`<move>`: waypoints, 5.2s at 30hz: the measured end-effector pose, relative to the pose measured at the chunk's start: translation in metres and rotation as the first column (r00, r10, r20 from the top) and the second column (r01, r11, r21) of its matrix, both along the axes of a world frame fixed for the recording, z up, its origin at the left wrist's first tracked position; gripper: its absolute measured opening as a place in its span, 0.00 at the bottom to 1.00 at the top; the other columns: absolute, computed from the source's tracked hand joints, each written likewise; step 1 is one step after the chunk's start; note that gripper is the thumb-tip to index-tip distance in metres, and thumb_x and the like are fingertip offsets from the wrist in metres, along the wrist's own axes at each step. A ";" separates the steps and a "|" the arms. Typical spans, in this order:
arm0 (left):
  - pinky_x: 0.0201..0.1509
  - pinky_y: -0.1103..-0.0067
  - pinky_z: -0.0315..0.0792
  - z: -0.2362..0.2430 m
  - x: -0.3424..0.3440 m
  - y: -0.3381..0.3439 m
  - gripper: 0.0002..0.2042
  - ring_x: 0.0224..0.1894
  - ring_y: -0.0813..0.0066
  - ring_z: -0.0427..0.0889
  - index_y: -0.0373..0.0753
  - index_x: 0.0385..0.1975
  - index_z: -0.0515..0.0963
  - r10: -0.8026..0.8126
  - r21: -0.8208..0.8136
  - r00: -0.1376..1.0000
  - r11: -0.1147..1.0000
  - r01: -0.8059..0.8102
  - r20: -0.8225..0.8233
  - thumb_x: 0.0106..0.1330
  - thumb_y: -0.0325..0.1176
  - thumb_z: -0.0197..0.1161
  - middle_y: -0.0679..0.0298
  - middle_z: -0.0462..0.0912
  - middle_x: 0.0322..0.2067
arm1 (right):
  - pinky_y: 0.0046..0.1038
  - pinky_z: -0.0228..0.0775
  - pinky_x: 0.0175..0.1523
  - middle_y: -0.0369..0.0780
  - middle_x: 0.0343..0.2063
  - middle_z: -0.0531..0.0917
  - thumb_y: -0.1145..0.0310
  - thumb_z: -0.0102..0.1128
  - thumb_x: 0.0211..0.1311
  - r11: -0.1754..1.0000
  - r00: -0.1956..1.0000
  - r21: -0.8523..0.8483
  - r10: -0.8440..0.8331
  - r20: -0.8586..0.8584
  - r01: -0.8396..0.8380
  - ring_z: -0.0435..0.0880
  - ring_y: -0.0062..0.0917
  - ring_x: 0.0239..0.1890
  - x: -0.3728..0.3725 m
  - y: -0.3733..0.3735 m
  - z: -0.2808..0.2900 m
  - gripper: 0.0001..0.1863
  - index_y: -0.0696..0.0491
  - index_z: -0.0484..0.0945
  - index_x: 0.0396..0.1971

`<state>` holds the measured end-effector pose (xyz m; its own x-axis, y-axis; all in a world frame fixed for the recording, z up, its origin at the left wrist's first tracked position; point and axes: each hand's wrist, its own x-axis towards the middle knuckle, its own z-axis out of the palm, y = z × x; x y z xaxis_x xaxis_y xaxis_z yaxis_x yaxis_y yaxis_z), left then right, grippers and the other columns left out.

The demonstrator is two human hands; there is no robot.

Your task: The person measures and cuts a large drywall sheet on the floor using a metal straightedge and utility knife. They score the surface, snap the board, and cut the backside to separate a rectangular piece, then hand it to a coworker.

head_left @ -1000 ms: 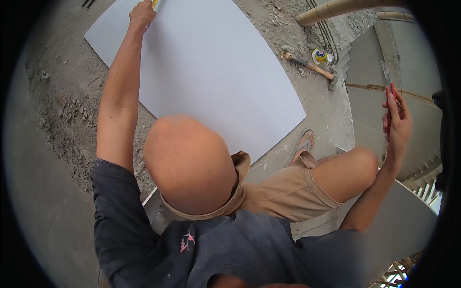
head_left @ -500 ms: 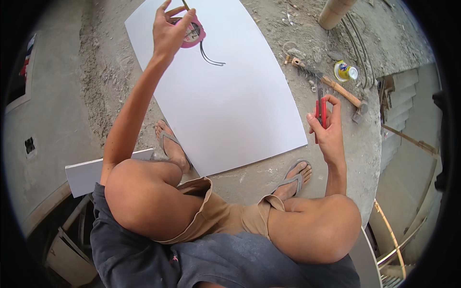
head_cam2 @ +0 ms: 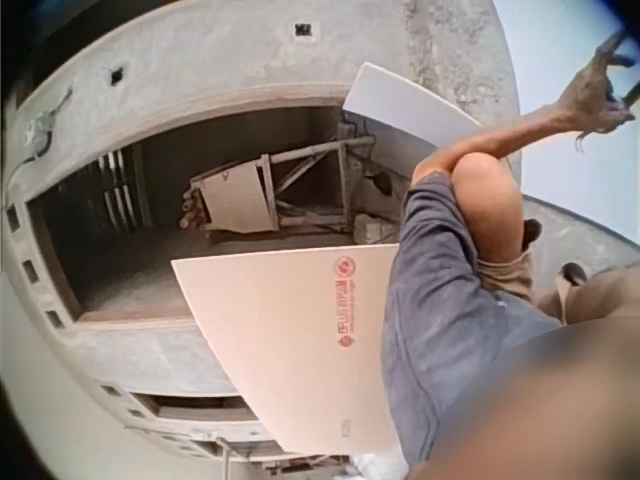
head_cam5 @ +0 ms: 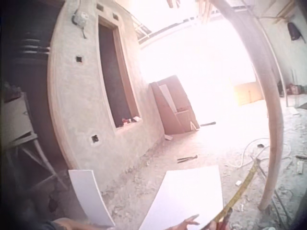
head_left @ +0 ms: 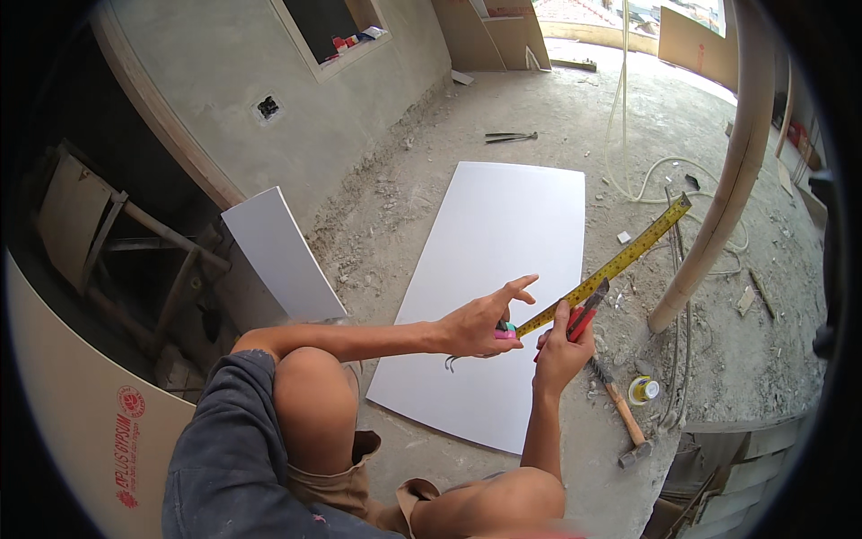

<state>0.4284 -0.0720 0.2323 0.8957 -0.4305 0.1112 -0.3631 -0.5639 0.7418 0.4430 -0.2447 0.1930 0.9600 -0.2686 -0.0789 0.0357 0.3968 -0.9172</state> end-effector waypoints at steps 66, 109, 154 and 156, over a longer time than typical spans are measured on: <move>0.52 0.60 0.84 -0.178 -0.135 0.185 0.42 0.51 0.47 0.87 0.39 0.74 0.58 0.309 -0.111 0.950 0.943 -0.313 -0.051 0.59 0.27 0.74 0.51 0.81 0.54 | 0.17 0.58 0.18 0.35 0.32 0.80 0.59 0.68 0.76 0.751 0.692 -0.176 0.456 -0.560 -0.637 0.66 0.09 0.15 -0.108 0.167 -0.131 0.18 0.56 0.79 0.53; 0.53 0.63 0.79 -0.173 -0.268 0.430 0.25 0.47 0.60 0.81 0.26 0.48 0.73 0.689 -0.090 -0.539 -0.652 -0.753 -0.485 0.71 0.46 0.69 0.47 0.80 0.48 | 0.22 0.69 0.28 0.35 0.29 0.84 0.59 0.64 0.78 0.386 0.515 -0.341 0.660 -0.547 -0.857 0.74 0.14 0.22 -0.091 0.155 -0.083 0.14 0.56 0.80 0.42; 0.68 0.59 0.79 -0.213 -0.276 0.283 0.25 0.67 0.63 0.81 0.42 0.70 0.70 -0.022 -0.373 0.387 0.317 -0.872 -0.922 0.81 0.49 0.59 0.57 0.82 0.64 | 0.45 0.69 0.55 0.41 0.32 0.82 0.77 0.69 0.49 -0.399 0.657 -0.859 0.559 -0.506 -0.322 0.85 0.40 0.45 -0.137 -0.005 0.001 0.17 0.51 0.69 0.34; 0.68 0.59 0.79 -0.203 -0.266 0.247 0.24 0.67 0.63 0.80 0.44 0.71 0.70 -0.158 -0.499 0.479 0.402 -0.768 -0.864 0.82 0.48 0.57 0.58 0.82 0.64 | 0.43 0.71 0.51 0.42 0.33 0.82 0.79 0.64 0.52 -0.451 0.661 -0.831 0.521 -0.540 -0.324 0.85 0.41 0.44 -0.133 0.007 -0.002 0.14 0.52 0.69 0.35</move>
<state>0.1620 0.1749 0.0295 0.8068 -0.2139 -0.5507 0.5747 0.4999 0.6479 0.3099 -0.2375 0.1906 0.7750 0.5639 -0.2853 0.5155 -0.8253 -0.2307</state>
